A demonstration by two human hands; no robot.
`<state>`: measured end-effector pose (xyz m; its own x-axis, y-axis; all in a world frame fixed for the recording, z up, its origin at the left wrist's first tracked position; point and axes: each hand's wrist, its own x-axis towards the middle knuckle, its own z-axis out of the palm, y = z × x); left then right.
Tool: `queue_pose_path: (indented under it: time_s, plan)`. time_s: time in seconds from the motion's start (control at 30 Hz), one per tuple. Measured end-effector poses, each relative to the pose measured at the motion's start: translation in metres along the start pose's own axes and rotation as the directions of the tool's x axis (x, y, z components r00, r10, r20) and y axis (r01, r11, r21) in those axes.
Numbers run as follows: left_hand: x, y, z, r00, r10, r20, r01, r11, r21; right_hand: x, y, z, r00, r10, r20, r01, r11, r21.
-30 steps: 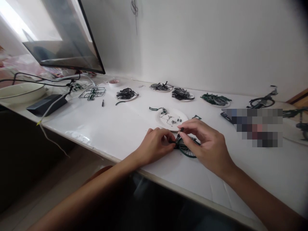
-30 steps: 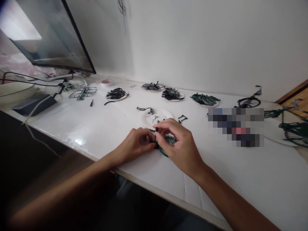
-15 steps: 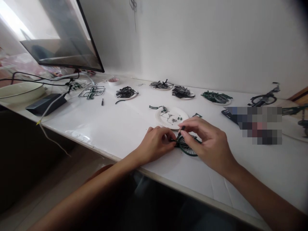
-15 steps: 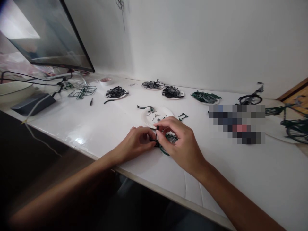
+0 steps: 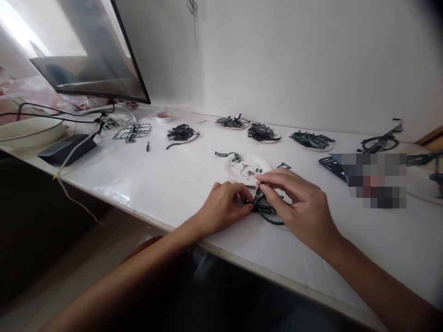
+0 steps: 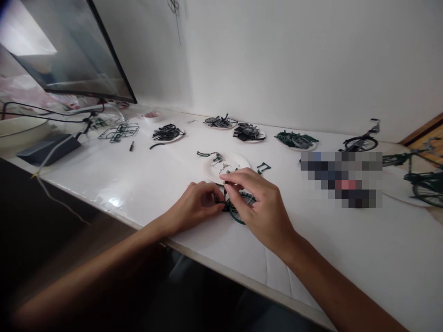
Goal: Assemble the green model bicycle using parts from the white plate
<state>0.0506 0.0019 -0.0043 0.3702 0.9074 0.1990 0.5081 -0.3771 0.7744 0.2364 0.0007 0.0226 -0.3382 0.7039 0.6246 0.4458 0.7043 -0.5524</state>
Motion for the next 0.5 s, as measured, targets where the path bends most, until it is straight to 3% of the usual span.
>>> queue_pose_path:
  time_s: [0.23,0.4,0.5]
  plan:
    - [0.0003,0.0010,-0.0003,1.000,-0.013,0.003,0.013,1.000,-0.003,-0.0012,0.0007,0.0016,0.993,0.069,-0.095,-0.076,0.995,-0.066]
    - [-0.0014,0.0009,-0.0008,1.000,-0.006,0.006,0.006,1.000,0.013,-0.0017,-0.0005,0.0019,0.997,-0.053,-0.057,0.048,0.996,-0.077]
    - [-0.0013,0.0003,-0.0001,1.000,-0.012,-0.006,0.012,1.000,0.017,-0.0012,-0.0038,0.0023,0.998,-0.045,-0.046,0.043,0.998,-0.039]
